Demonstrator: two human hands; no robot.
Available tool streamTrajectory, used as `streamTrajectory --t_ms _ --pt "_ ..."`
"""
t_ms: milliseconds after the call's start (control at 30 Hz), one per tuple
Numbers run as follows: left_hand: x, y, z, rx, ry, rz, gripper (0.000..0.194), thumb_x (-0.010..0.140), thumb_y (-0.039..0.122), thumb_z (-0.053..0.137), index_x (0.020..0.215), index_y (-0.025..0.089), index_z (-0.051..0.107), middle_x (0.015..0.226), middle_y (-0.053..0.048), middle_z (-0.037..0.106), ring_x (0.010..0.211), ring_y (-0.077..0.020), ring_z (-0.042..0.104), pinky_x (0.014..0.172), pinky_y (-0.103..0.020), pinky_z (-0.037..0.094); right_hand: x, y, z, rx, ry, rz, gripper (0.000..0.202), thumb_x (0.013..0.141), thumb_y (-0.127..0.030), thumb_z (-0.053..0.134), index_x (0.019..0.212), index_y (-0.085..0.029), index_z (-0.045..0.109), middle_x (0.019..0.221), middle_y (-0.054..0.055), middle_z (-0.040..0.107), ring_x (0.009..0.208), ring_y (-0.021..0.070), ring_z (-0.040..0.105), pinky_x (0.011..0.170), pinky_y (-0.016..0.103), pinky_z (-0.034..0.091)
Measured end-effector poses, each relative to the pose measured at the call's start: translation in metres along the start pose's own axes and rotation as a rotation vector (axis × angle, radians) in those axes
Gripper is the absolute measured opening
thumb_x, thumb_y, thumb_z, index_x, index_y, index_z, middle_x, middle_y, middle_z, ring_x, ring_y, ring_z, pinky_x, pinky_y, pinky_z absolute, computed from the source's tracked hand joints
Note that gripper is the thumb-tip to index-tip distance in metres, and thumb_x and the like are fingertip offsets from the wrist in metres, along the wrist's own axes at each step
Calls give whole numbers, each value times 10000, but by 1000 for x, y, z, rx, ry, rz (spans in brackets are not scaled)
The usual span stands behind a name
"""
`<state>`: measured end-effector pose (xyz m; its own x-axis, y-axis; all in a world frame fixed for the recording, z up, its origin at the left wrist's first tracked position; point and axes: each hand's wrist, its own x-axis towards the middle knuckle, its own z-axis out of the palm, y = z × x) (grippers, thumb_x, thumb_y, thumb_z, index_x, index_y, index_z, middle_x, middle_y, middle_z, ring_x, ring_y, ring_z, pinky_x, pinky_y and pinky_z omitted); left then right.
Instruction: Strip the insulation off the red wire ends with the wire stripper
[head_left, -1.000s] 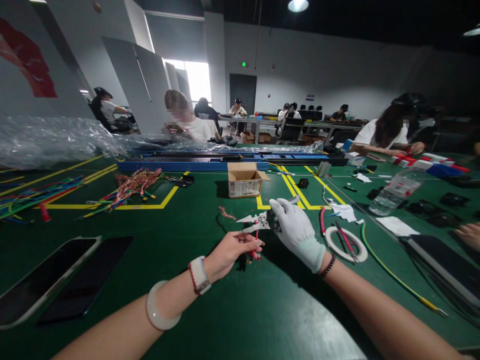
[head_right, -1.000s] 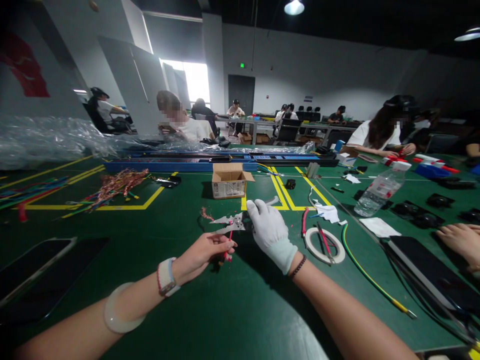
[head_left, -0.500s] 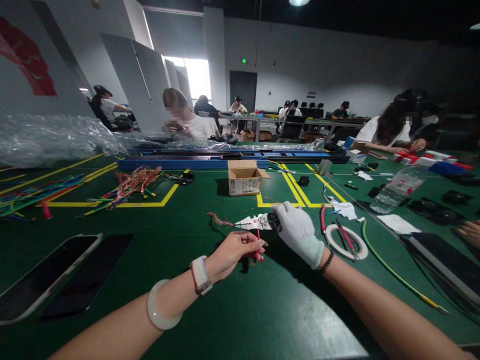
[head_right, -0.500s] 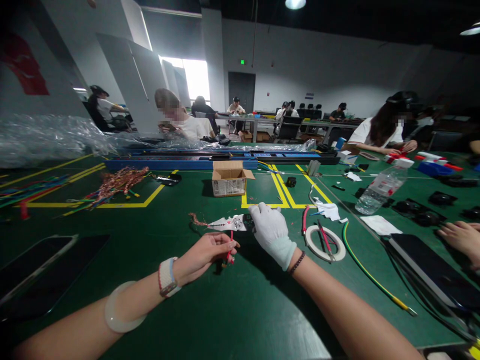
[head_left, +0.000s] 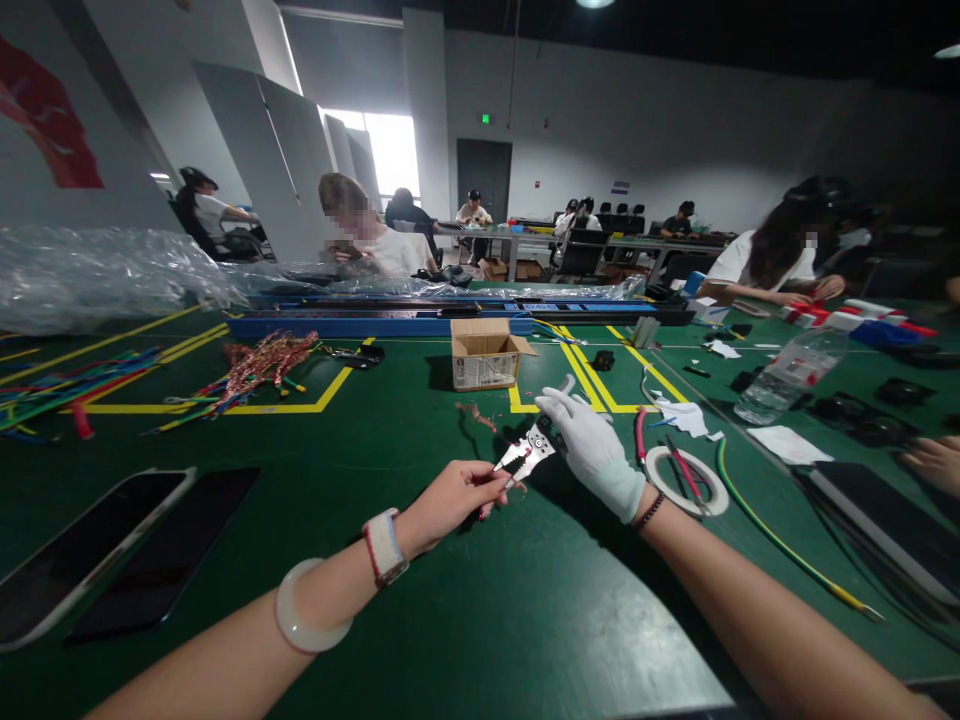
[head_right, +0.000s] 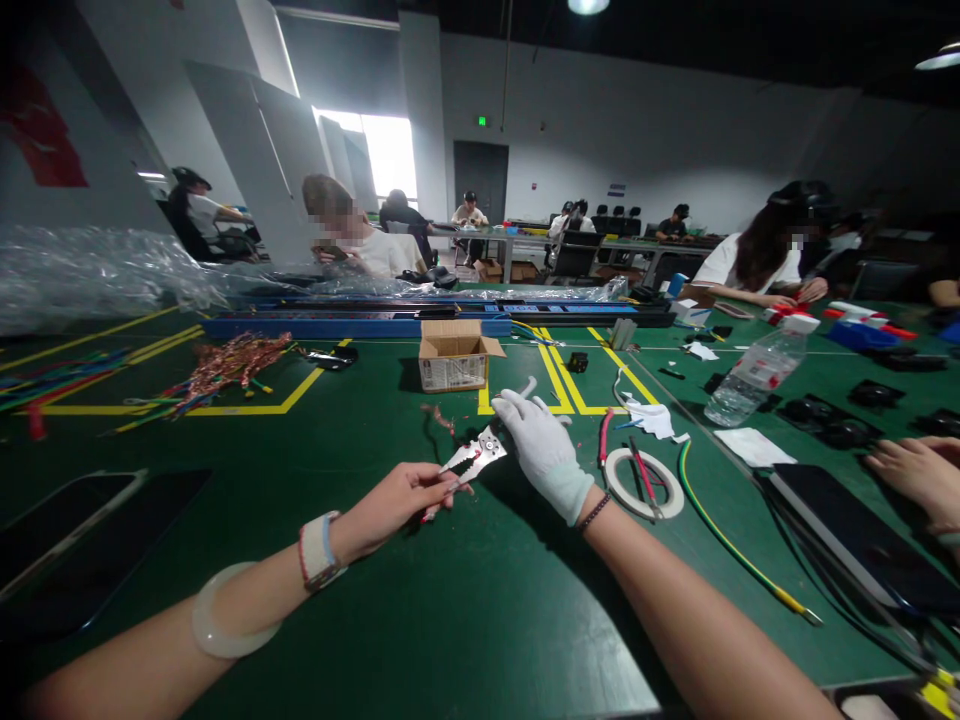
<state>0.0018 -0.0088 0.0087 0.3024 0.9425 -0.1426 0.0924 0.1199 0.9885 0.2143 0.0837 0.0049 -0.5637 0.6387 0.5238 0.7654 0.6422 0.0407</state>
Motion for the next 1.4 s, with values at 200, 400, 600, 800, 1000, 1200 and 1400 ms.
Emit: streamTrajectory --t_ms 200,400,600,800,1000,1200,1400 --pt "-2 10 -2 100 45 -35 318 744 445 683 734 127 682 630 12 580 506 -76 424 463 -198 289 1 3 0 68 28 -86 501 810 -34 474 1295 -157 496 1339 155 529 1224 237 483 1024 457 397" --pt "-1 7 -3 119 50 -30 333 738 445 687 780 115 709 663 -6 613 512 -80 422 476 -205 280 0 2 -4 32 75 -145 514 778 -25 497 1280 -136 493 1329 153 530 1220 237 471 1035 453 383" --pt "-2 6 -5 140 53 -4 286 769 395 655 826 122 719 733 -35 664 561 -105 478 509 -216 313 1 1 -9 -65 26 -174 360 840 -83 508 1192 -144 555 1252 150 579 1056 231 549 956 420 413" --pt "-2 7 -6 100 59 -16 286 746 398 673 830 129 722 763 -45 671 622 -132 524 556 -237 346 2 -3 -17 -165 -64 -150 244 877 -141 510 1106 -143 594 1106 136 631 908 234 577 834 378 407" --pt "1 2 -8 71 59 -9 262 759 382 669 822 132 712 731 -28 660 564 -108 480 535 -230 323 3 -3 -20 -201 -121 -106 248 849 -125 528 1081 -161 610 1002 109 650 875 232 577 832 374 370" --pt "0 1 -8 74 32 18 271 767 387 675 836 127 711 755 -32 660 588 -110 485 556 -233 341 1 -6 -21 -200 -155 -103 288 921 -181 459 1187 -183 567 1180 110 618 881 212 611 740 325 419" --pt "-2 3 -7 85 20 10 295 761 413 677 822 127 711 733 -31 655 574 -108 474 545 -228 339 -3 -4 -13 -51 -97 -99 401 864 -116 500 1257 -185 534 1323 133 541 1027 215 601 839 336 475"
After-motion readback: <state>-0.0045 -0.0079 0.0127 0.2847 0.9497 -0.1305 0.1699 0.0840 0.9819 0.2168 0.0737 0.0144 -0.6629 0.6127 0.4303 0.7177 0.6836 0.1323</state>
